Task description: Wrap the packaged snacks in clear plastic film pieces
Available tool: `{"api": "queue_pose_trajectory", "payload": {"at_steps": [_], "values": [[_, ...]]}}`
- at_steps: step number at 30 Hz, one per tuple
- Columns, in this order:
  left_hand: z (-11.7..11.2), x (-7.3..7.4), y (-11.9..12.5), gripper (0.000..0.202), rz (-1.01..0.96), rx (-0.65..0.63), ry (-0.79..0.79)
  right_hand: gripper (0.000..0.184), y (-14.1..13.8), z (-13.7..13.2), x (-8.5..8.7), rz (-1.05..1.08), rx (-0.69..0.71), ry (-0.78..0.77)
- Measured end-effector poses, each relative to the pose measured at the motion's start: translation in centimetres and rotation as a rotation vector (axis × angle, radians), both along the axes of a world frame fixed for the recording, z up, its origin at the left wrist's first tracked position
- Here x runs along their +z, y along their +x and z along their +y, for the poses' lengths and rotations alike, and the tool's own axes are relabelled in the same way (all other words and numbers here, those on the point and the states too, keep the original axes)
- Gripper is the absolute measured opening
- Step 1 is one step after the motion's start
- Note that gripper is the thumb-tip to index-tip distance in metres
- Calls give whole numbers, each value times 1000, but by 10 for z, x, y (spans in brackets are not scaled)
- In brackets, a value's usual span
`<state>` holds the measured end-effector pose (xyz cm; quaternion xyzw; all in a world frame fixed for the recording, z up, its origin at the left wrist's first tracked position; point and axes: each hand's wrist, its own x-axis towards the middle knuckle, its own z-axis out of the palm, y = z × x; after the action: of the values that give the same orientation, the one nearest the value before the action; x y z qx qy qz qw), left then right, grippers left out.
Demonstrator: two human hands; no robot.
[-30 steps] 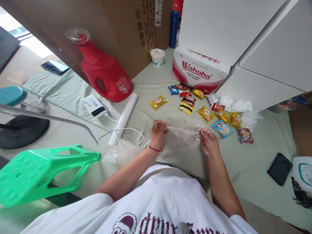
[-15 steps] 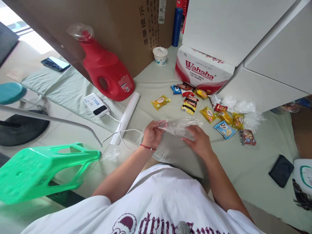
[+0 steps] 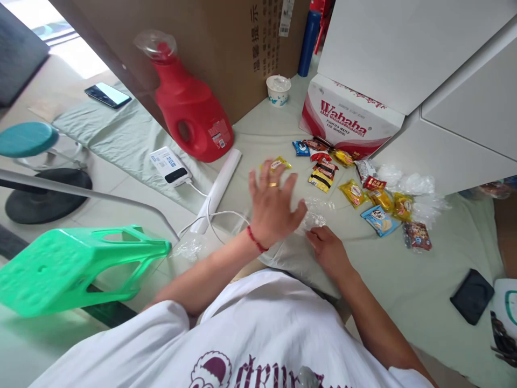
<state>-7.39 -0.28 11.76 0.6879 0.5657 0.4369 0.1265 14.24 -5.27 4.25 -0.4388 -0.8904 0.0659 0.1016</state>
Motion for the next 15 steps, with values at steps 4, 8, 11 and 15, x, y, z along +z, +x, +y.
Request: {"api": "queue_pose_trajectory", "payload": {"at_steps": [4,8,11,15], "values": [[44,-20,36,62,280,-288,-147,36,-4,-17,-3,-52,52,36],[71,-72,30,43,279,-248,-548,27,11,-55,-9,-2,21,-41],[64,-94,9,16,234,-221,-642,20,37,-79,-13,267,-105,-245],[36,-95,-1,19,200,-191,-618,41,62,-59,-15,615,-668,-238]]}}
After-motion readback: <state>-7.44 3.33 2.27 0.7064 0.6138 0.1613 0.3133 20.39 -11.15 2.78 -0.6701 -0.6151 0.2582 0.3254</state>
